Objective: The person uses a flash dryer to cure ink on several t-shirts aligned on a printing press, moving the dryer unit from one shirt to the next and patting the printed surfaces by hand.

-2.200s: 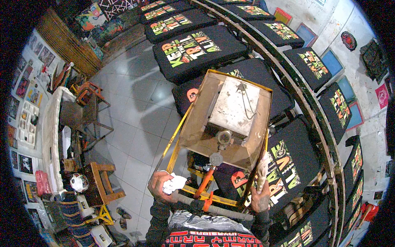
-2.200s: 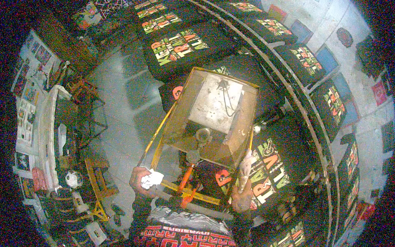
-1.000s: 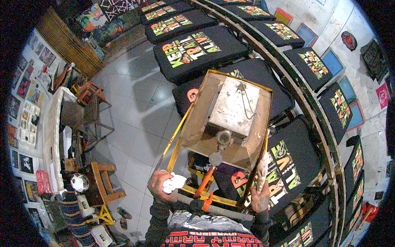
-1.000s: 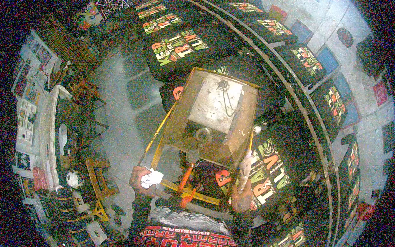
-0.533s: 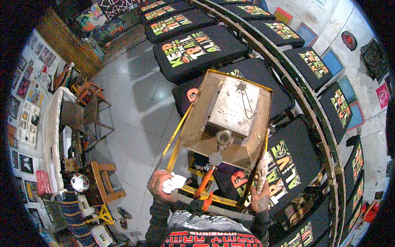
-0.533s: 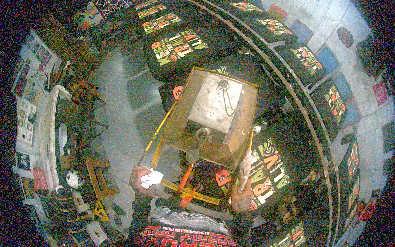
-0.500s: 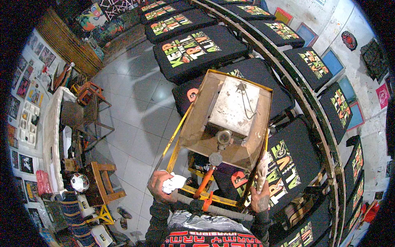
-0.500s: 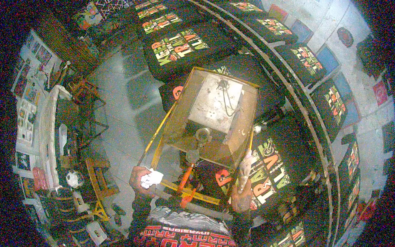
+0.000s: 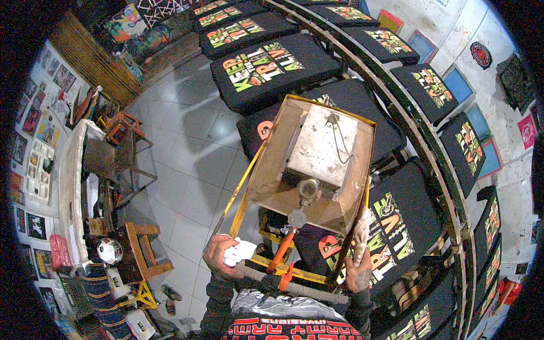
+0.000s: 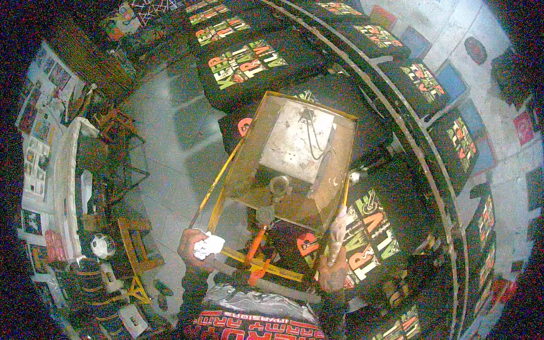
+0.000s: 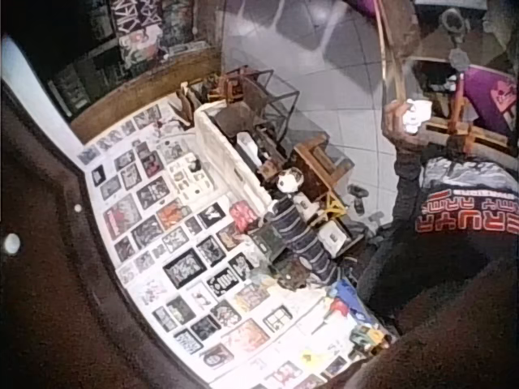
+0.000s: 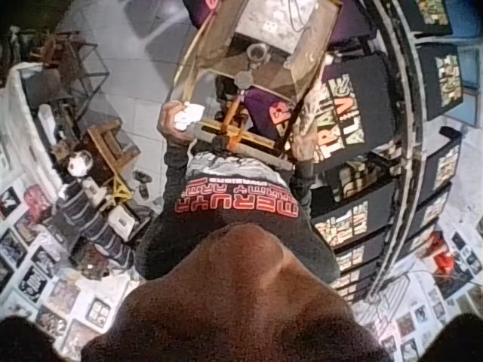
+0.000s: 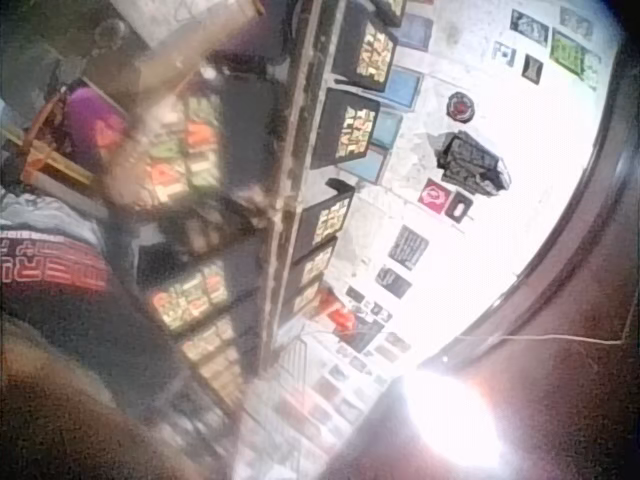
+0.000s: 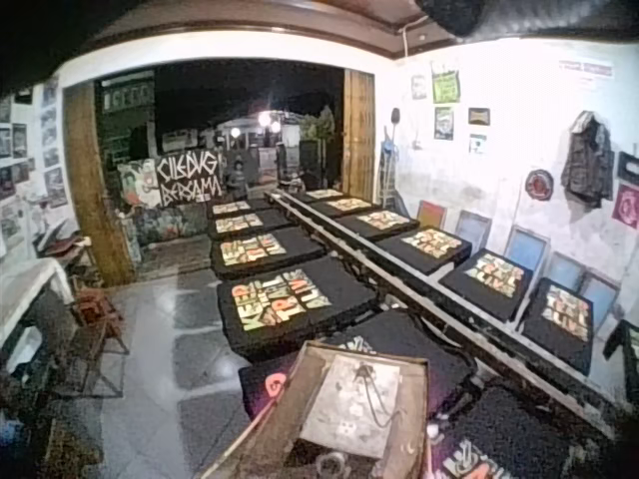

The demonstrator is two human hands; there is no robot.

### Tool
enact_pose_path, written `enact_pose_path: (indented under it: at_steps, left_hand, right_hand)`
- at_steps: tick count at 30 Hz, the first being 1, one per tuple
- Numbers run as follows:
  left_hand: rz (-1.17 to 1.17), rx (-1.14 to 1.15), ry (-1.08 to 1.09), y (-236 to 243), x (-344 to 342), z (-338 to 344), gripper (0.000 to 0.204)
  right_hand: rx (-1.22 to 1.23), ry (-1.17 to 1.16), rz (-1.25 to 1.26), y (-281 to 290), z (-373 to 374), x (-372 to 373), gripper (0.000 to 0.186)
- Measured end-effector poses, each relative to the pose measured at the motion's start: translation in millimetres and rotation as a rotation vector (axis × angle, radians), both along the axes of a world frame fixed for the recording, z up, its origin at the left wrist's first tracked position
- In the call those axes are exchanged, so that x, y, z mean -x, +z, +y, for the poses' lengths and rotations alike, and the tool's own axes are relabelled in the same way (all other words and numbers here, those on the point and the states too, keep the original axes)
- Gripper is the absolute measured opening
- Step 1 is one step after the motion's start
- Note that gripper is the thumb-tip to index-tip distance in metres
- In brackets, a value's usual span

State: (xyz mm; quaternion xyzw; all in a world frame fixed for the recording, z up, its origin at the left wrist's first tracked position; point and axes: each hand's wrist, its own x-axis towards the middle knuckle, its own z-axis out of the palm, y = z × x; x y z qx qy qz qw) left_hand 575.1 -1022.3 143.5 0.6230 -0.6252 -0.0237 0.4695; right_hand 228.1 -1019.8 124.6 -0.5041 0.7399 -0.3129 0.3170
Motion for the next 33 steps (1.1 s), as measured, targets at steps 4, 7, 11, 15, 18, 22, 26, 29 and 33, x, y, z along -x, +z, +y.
enact_pose_path:
  at_steps: [4, 7, 11, 15, 18, 22, 26, 29, 33]
  left_hand:
    - [0.009, 0.005, -0.024, 1, -3, 0, 0.04]
    - [0.021, 0.001, -0.039, 1, -4, -1, 0.041]
    - [0.027, -0.015, -0.006, -11, -5, 1, 0.043]
    - [0.007, 0.075, -0.03, -4, -3, -3, 0.033]
    - [0.024, 0.07, -0.1, 9, 0, -5, 0.036]
    - [0.1, -0.073, -0.263, 12, -2, -2, 0.039]
    - [0.06, -0.013, -0.398, 10, -13, 0, 0.039]
    - [0.043, 0.058, -0.422, 7, -11, 2, 0.043]
    - [-0.067, 0.103, -0.657, -9, -42, -3, 0.049]
  right_hand:
    - [-0.016, -0.004, 0.014, 1, 0, -1, 0.054]
    - [0.063, -0.042, 0.066, -4, 2, -3, 0.048]
    - [0.119, 0.016, 0.11, -5, 5, 0, 0.047]
    - [0.049, 0.007, 0.034, 19, -1, -9, 0.046]
    - [0.084, 0.029, 0.142, 3, 0, 0, 0.047]
    - [0.091, -0.002, 0.104, 0, 1, -1, 0.044]
    - [0.066, -0.025, 0.039, 0, 0, -6, 0.041]
    - [0.24, -0.011, 0.212, -54, 10, 33, 0.042]
    - [0.09, -0.036, -0.21, -34, 9, 18, 0.042]
